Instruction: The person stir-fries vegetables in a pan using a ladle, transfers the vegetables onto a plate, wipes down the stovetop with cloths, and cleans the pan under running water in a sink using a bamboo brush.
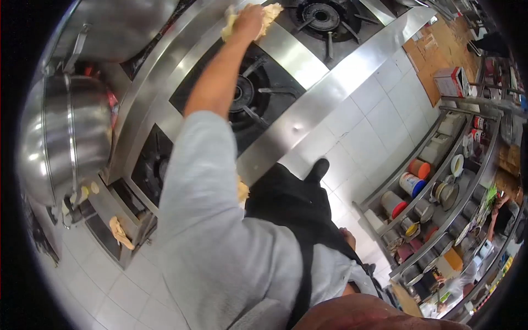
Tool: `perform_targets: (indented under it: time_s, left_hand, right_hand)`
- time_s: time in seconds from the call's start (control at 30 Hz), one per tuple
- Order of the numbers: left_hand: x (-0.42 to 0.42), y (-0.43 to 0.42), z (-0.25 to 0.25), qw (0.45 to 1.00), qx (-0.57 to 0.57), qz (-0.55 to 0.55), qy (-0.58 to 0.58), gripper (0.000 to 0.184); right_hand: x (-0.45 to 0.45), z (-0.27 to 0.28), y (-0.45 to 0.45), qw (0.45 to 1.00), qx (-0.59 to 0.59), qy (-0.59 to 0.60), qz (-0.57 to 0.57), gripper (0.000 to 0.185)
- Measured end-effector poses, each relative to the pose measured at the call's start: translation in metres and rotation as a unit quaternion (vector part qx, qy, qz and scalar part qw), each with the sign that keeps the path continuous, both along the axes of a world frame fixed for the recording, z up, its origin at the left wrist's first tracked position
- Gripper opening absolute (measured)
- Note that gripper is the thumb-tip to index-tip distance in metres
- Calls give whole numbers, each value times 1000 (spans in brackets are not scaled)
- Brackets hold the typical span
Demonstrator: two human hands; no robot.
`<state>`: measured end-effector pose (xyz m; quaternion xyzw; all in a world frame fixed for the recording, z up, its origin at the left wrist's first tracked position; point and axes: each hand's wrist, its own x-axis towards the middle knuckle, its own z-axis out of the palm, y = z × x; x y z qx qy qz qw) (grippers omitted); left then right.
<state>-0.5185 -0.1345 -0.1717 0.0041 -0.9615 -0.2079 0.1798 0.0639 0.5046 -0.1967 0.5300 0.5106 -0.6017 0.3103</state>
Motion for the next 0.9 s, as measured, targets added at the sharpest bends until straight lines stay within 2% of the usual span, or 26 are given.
perform_targets:
  time_s: [0.03,0.07,0.1,0.17,0.2,0.23,0.27,0.33,0.37,0.4,0.43,0.5,0.57,0.6,0.63,0.67,0.7,0.77,0.8,0.87,0.9]
  left_hand:
    - [-4,20,-24,996,-60,63,23,22]
    - [24,58,-14,998,37,49,3,17]
    - [60,117,21,985,27,70,-154,21]
    - [139,223,2,987,134,-49,70,26]
    - [167,273,-10,991,79,-107,15,25]
    - [188,310,-9,961,157,-225,-44,24]
    - [219,349,18,872,412,-163,-208,22]
    - [251,387,31,819,521,-80,-225,22]
    - [268,384,37,753,613,-47,-234,21]
    - [291,379,46,675,699,-9,-236,20]
    - [316,370,58,587,776,24,-230,19]
    - [374,325,115,436,884,43,-164,25]
    - [441,276,135,362,928,31,-79,39]
    - [479,259,160,380,923,53,-26,44]
    - [520,242,166,294,955,19,41,48]
    - [553,229,176,350,928,28,122,51]
    - [573,215,192,373,909,-3,185,52]
    - [598,192,227,429,862,42,267,51]
    - [599,179,243,449,842,78,289,51]
    - [591,148,264,475,817,104,311,47]
    - [576,129,271,526,767,167,329,44]
  right_hand:
    - [0,-6,18,997,27,60,51,26]
    - [-6,-10,33,988,49,77,124,26]
    - [-14,-11,44,973,74,95,197,26]
    - [-33,-13,72,937,113,119,309,25]
    - [-48,-18,90,938,94,114,313,23]
    - [-65,-25,106,955,43,96,278,21]
    - [-86,-38,123,974,-29,67,216,20]
    - [-133,-47,152,981,-90,59,164,17]
    - [-166,3,133,976,-18,91,198,20]
    - [-183,-23,156,974,-79,119,174,25]
    - [-209,-15,150,957,-16,102,271,28]
    - [-255,9,102,877,27,141,459,32]
    - [-282,31,22,778,12,255,574,35]
    - [-285,58,-34,727,-46,326,603,35]
    - [-284,78,-90,649,-75,382,654,36]
    - [-271,81,-140,626,-135,420,644,37]
    - [-261,102,-196,517,-146,490,687,36]
    - [-222,107,-292,391,-174,621,656,36]
    - [-205,114,-333,311,-130,681,650,40]
    - [-173,123,-397,240,-9,758,606,43]
    - [-167,111,-411,230,3,766,600,42]
